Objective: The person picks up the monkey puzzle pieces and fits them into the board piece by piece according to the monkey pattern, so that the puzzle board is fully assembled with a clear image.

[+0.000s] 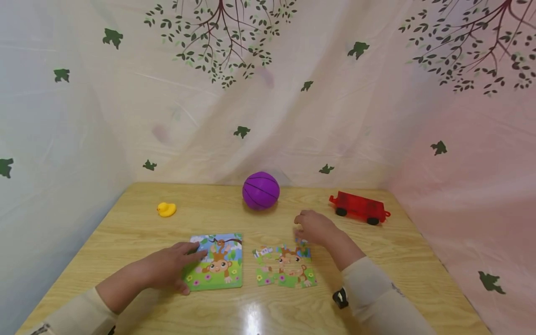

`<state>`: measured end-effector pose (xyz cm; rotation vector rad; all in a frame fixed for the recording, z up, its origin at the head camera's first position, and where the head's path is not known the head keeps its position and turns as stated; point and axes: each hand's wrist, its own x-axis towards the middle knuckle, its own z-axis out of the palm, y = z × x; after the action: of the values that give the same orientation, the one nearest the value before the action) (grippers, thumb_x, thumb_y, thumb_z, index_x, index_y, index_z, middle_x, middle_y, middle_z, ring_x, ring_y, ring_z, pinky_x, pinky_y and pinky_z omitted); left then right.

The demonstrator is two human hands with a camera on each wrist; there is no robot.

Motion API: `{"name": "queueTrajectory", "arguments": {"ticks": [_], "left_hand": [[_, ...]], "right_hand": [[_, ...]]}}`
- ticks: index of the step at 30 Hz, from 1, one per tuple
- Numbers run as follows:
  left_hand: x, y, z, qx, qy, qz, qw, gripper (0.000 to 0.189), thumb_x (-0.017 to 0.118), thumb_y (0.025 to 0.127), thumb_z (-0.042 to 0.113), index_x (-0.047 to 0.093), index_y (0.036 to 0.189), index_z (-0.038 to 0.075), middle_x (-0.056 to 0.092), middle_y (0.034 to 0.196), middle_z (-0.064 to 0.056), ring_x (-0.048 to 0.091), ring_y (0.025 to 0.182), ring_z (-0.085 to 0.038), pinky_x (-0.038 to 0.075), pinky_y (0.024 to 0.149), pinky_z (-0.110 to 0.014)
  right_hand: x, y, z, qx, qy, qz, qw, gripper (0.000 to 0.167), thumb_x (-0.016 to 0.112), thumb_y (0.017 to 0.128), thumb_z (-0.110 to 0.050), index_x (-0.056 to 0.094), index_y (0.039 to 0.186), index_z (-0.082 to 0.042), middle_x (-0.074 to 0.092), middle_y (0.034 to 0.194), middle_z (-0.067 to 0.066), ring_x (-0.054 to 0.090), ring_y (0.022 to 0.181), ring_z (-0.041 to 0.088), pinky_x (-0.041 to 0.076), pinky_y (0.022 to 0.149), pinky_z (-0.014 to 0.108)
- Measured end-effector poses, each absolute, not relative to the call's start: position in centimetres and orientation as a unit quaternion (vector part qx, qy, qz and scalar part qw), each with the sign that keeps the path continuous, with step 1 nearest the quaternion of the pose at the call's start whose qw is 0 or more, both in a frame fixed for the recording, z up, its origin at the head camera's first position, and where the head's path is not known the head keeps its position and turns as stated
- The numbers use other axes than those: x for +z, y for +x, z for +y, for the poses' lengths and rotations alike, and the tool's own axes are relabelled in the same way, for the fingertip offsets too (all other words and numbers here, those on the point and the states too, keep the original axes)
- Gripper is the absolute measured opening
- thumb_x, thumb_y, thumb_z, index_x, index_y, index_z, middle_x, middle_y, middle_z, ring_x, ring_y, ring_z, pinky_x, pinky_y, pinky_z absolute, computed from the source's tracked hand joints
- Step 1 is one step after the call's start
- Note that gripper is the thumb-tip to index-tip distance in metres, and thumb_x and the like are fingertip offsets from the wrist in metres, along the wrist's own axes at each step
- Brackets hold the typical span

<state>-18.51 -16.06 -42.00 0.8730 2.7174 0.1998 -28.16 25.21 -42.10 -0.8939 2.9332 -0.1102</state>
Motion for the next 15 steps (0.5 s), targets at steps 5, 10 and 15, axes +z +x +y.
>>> {"name": "queueTrajectory", "arguments": {"ticks": [5,10,15], "left_hand": [[-42.3,-18.7,-16.0,0.06,0.298,0.942,0.142,0.096,0.081,0.07,0.049,0.04,0.15,0.014,0.032,0.156,-0.021,0.033,0.142,-0.043,0.036,0.111,-0.06],[-42.5,-18.8,-16.1,0.055,0.297,0.943,0.136,0.098,0.082,0.07,0.05,0.04,0.15,0.015,0.032,0.156,-0.02,0.033,0.141,-0.043,0.037,0.11,-0.059],[-42.5,-18.8,-16.0,0.052,0.295,0.944,0.139,0.098,0.081,0.069,0.051,0.04,0.151,0.015,0.031,0.156,-0.019,0.032,0.142,-0.043,0.037,0.11,-0.06]], "right_hand": [[-43.3,-28.4,25.9,-0.025,-0.29,0.956,0.043,0.026,0.073,0.089,-0.028,0.07,0.105,-0.008,0.062,0.097,0.002,0.057,0.084,0.016,0.054,0.078,0.036],[-43.8,-28.5,26.0,-0.033,-0.278,0.959,0.054,0.02,0.073,0.088,-0.03,0.069,0.098,-0.014,0.057,0.093,-0.001,0.049,0.08,0.012,0.048,0.073,0.033],[-44.1,-28.7,25.8,-0.02,-0.291,0.955,0.051,0.018,0.073,0.087,-0.03,0.069,0.095,-0.015,0.056,0.092,-0.002,0.049,0.08,0.012,0.049,0.075,0.033]]}}
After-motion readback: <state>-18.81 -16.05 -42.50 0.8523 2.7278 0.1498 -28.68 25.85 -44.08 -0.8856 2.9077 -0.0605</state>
